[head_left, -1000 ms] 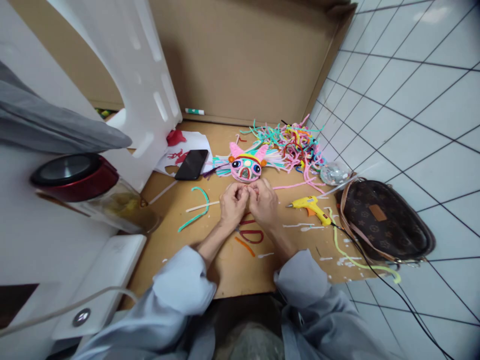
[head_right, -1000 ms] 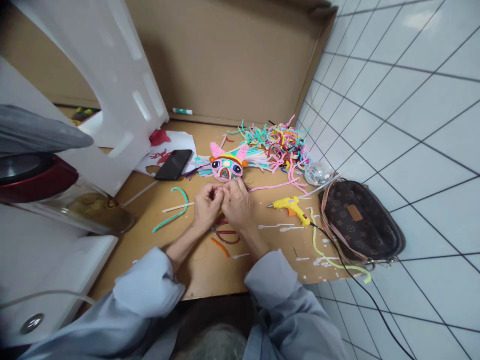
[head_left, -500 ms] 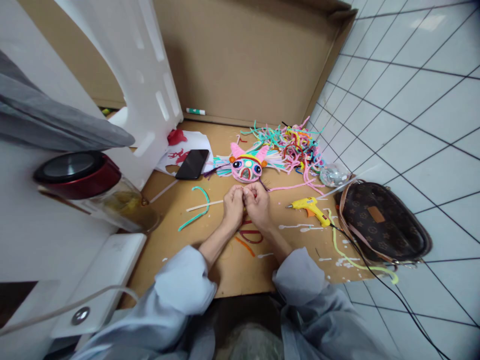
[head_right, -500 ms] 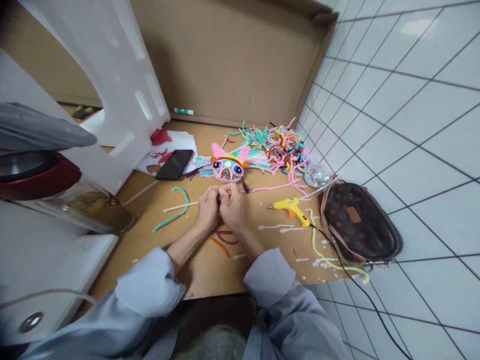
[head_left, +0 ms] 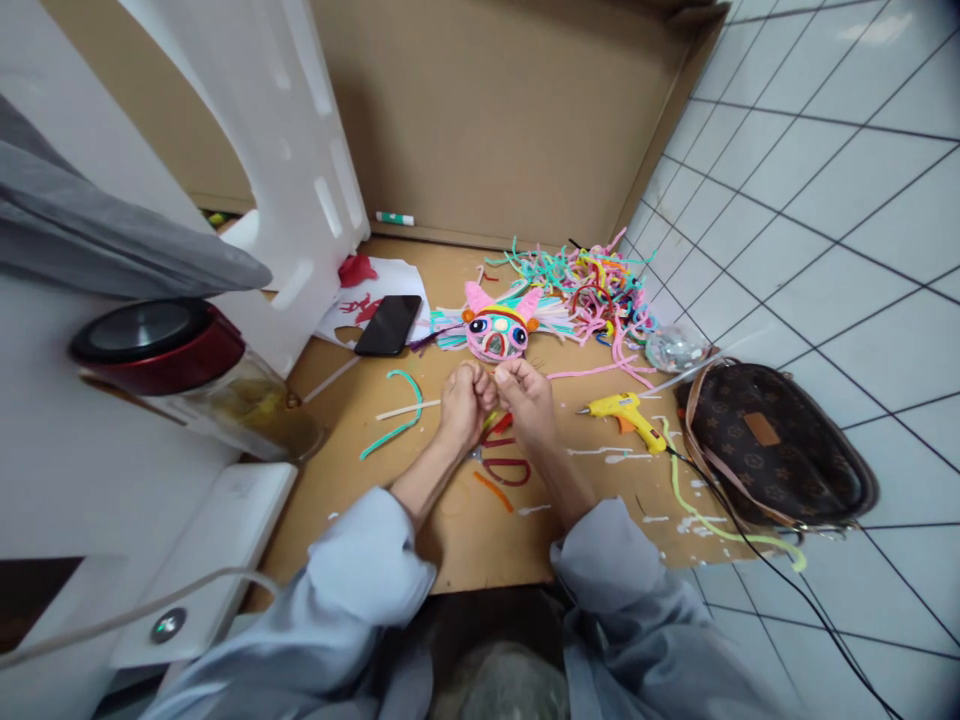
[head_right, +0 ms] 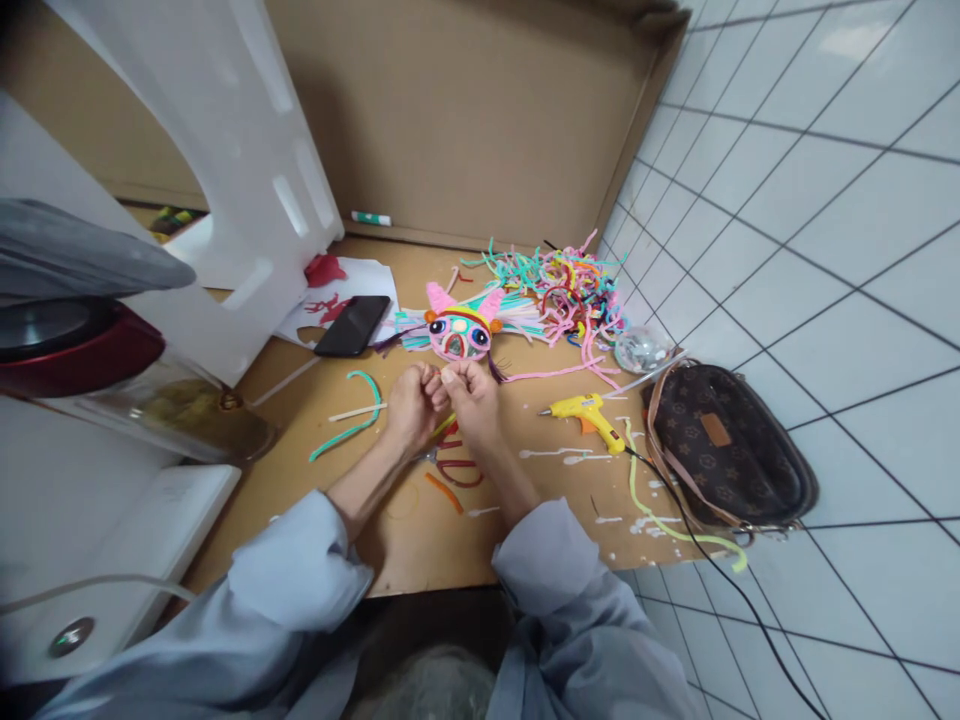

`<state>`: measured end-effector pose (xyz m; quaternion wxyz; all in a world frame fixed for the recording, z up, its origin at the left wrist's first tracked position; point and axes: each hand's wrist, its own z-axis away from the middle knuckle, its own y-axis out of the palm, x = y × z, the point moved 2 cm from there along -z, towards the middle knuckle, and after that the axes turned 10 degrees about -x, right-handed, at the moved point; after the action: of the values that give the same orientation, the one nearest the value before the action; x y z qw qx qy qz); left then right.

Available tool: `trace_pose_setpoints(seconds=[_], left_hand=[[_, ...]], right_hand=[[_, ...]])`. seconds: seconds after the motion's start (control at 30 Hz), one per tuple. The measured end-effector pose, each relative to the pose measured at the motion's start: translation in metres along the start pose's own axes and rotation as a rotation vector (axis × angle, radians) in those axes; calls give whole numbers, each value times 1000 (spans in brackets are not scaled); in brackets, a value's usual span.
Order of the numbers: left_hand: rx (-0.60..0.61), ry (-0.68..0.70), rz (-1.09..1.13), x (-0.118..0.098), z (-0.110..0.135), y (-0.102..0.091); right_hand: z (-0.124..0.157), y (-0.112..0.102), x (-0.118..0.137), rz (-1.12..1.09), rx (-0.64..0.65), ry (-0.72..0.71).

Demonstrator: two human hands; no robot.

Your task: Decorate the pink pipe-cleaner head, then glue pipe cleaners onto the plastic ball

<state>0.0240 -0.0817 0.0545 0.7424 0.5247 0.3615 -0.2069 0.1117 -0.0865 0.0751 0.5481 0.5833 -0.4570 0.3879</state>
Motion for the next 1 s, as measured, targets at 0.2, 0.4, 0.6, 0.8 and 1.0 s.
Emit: trace_pose_setpoints(seconds=[0.2,0.4,0.6,0.8,1.0], left_hand=[[25,112,-65,7,1,-3],[129,92,-116,5,10,-2],[104,183,-145,6,7,-3],[138,280,-214,5,7,-3],[138,268,-250,6,8,-3]], right_hand=[[-5,-6,5,26,-134,-75],[-6,-8,2,93,-139,-109],[-6,-7,0,150,-136,-179],[-6,-7,-5,107,-118,-134],[-9,-7,-7,-14,-29,16]])
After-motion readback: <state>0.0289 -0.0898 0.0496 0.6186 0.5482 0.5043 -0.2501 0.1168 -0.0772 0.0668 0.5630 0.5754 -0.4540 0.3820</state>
